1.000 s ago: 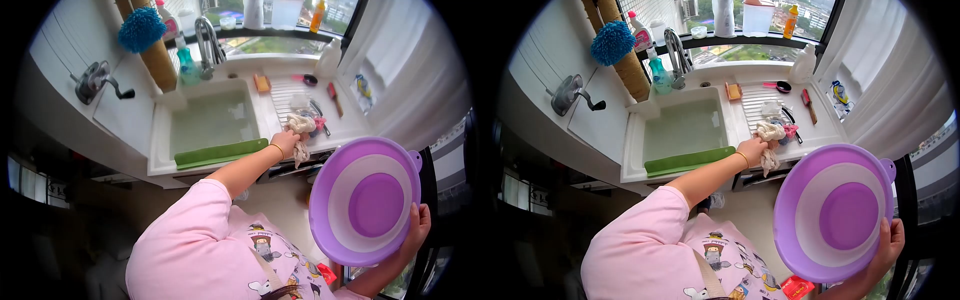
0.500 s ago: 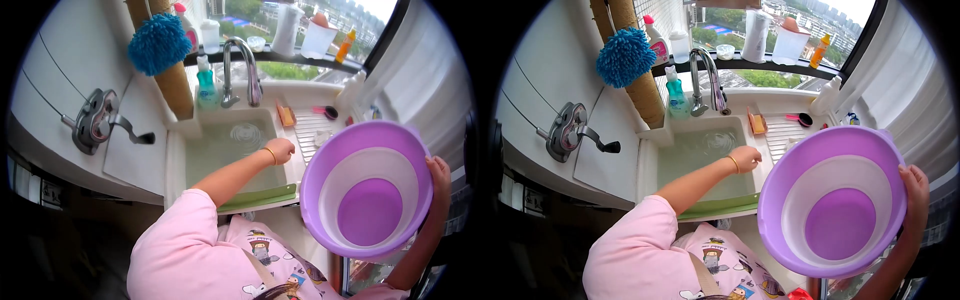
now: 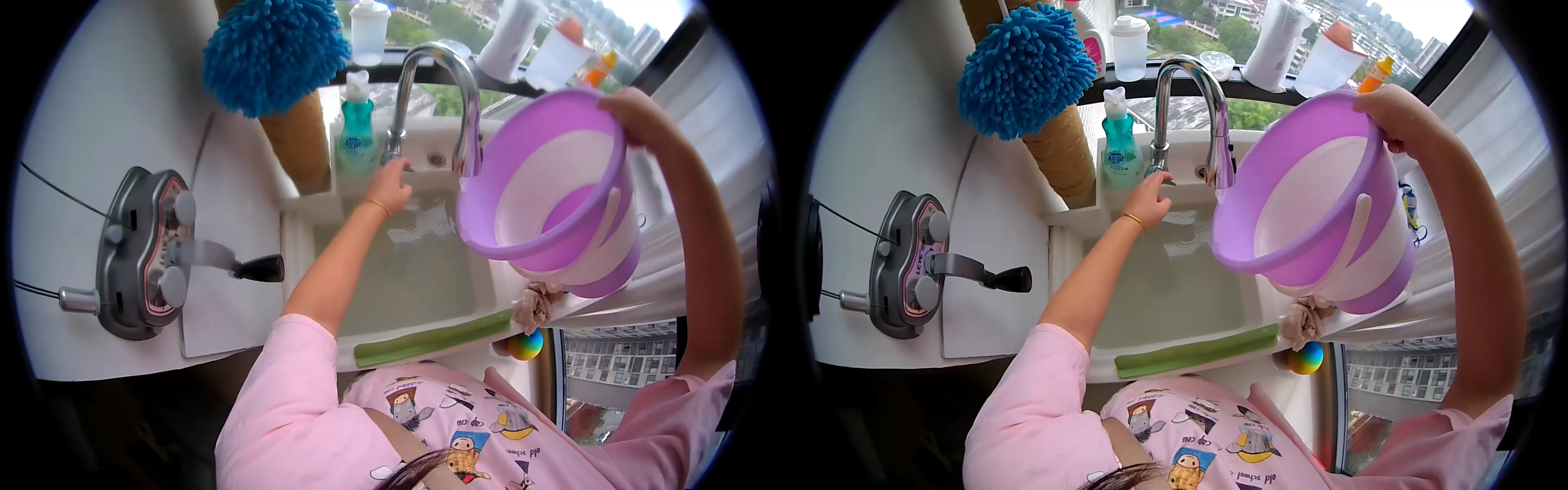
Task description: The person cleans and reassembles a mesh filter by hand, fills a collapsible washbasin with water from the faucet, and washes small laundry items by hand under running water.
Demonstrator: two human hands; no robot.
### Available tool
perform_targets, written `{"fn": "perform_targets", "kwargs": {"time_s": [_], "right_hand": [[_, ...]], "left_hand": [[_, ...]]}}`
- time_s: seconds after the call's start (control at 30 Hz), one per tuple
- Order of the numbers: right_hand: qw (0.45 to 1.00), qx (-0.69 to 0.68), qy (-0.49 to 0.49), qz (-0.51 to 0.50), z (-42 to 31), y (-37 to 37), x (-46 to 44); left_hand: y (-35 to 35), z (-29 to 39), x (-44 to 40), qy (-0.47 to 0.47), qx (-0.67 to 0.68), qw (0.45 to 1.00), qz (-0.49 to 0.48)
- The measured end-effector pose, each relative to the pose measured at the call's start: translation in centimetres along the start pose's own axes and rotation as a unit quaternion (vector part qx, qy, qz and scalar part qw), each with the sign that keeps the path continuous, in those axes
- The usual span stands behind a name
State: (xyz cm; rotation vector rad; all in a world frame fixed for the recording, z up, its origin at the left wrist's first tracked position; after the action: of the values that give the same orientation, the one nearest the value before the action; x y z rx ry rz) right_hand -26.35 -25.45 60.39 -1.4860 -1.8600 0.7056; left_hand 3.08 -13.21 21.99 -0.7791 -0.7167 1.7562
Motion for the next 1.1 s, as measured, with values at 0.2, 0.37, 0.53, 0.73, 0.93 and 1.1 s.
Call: {"fn": "perform_targets", "kwargs": {"time_s": [0.2,0.37,0.53,0.73,0.93,1.1], "right_hand": [[0.998,-0.036,-0.012,-0.042,-0.8,4.2,-1.0],[0.979,-0.162,0.025,-0.117,1.3,4.4,-2.8],[0.978,-0.16,0.029,-0.132,3.6,6.2,-2.2],[0.99,-0.003,-0.01,-0.144,6.8,8.2,-2.2],[0.982,0.115,-0.14,-0.058,7.6,13.2,-0.6],[0.928,-0.289,0.128,-0.196,7.3,19.8,0.2]], "left_hand": [[-1.5,0.2,3.8,-0.066,0.125,0.989,0.048],[-4.4,3.6,7.6,-0.24,0.591,0.762,-0.107],[-8.2,6.3,8.9,-0.174,0.743,0.646,0.025],[-10.5,6.5,11.6,-0.227,0.69,0.687,-0.018],[-13.7,9.1,14.2,-0.242,0.641,0.728,0.026],[-13.6,9.2,14.8,-0.268,0.625,0.733,0.006]]}}
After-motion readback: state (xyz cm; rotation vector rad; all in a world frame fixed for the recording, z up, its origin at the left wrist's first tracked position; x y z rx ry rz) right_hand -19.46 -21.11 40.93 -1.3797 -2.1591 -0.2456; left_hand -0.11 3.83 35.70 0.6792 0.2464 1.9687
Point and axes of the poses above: each hand's wrist, its own x-axis away from the middle knuckle, its own y-axis out of the palm, z = x × y, the point moved 1 cm from there along -x, towards the middle knuckle, and after that the axes turned 15 degrees about -x, right-handed, at the moved point
